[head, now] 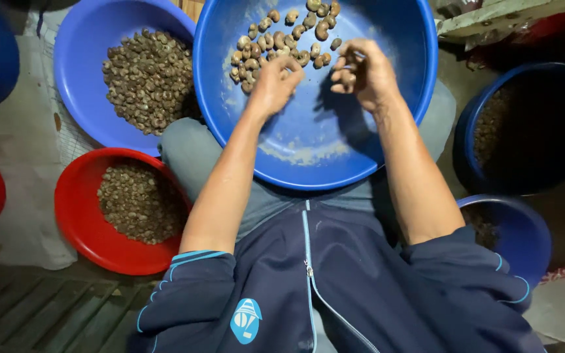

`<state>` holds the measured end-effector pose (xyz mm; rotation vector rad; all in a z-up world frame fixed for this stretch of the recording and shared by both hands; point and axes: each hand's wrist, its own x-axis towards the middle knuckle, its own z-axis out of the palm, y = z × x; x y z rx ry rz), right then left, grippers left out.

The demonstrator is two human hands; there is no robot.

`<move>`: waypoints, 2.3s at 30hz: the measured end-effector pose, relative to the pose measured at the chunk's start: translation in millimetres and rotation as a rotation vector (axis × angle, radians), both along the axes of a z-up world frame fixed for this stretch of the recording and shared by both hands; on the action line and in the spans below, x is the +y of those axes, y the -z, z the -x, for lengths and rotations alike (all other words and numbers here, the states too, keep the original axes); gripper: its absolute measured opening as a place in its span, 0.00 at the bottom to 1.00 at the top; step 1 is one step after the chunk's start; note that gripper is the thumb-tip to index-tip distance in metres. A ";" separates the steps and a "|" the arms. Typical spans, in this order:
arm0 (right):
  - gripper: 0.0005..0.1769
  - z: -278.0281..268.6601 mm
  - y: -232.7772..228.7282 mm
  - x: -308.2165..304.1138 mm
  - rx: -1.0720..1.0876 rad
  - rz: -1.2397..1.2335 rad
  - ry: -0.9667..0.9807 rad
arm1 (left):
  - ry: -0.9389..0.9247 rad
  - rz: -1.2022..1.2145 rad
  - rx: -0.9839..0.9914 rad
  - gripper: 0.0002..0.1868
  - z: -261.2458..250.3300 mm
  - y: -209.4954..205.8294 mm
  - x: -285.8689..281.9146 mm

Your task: Sorting nuts from a large basin into smaller containers by hand

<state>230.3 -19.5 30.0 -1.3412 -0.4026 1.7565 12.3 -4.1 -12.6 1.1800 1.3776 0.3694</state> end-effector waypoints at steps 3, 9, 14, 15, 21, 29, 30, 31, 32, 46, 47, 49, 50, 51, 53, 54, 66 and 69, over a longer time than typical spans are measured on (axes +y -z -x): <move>0.18 -7.9 6.0 2.0 -0.122 0.044 0.144 | 0.165 -0.129 0.191 0.06 -16.3 -1.3 0.1; 0.10 -15.3 56.8 -2.0 -0.853 -0.357 -0.307 | 0.303 -0.445 0.354 0.25 -45.4 11.7 1.5; 0.15 -13.4 72.9 -7.0 -1.257 -0.342 -0.643 | 0.332 -0.663 0.497 0.21 -49.8 50.4 -6.7; 0.18 -11.6 78.4 -7.4 -1.335 -0.360 -0.764 | 0.351 -0.658 0.521 0.21 -47.0 52.3 -8.9; 0.20 -7.4 98.2 -11.8 -1.455 -0.534 -0.793 | 0.363 -0.616 0.522 0.11 -38.7 54.5 -9.6; 0.15 12.3 8.7 0.0 -0.256 0.002 -0.212 | -0.275 0.227 -0.267 0.11 -14.2 -33.3 0.3; 0.15 14.7 5.9 0.3 0.002 -0.010 -0.033 | -0.376 0.277 -0.374 0.14 -12.1 -43.5 -1.7; 0.15 20.5 10.9 0.6 0.002 -0.012 -0.036 | -0.379 0.274 -0.375 0.14 -12.7 -37.5 -4.5; 0.14 26.6 16.1 0.9 0.149 -0.097 0.108 | -0.421 0.304 -0.433 0.10 -13.1 -31.2 -7.5; 0.13 114.3 -21.6 -37.5 -0.306 -0.758 0.072 | -0.758 0.379 -0.705 0.21 -11.5 19.7 -45.3; 0.13 115.4 -21.6 -39.6 -0.272 -0.762 0.079 | -0.787 0.368 -0.740 0.18 -10.8 24.9 -48.7; 0.13 116.9 -27.3 -42.9 -0.238 -0.768 0.084 | -0.818 0.355 -0.777 0.16 -9.9 29.0 -51.7; 0.14 117.4 -33.0 -44.0 -0.187 -0.761 0.096 | -0.812 0.357 -0.785 0.15 -9.5 27.9 -51.4; 0.15 117.9 -38.4 -45.9 -0.135 -0.751 0.109 | -0.806 0.359 -0.791 0.16 -8.9 27.1 -52.1; 0.18 112.1 -37.1 -44.2 -0.245 -0.786 0.137 | -0.689 0.341 -0.872 0.15 -7.2 -19.0 -48.9; 0.22 108.7 -36.7 -43.0 -0.358 -0.819 0.167 | -0.566 0.323 -0.949 0.16 -6.8 -42.3 -46.8; 0.14 49.6 -3.4 -57.6 -0.319 -0.469 0.118 | -0.956 -0.137 -0.747 0.21 166.9 -99.4 -15.8; 0.14 50.0 -1.9 -59.4 -0.303 -0.463 0.033 | -1.062 -0.135 -0.236 0.35 220.1 -53.1 -4.2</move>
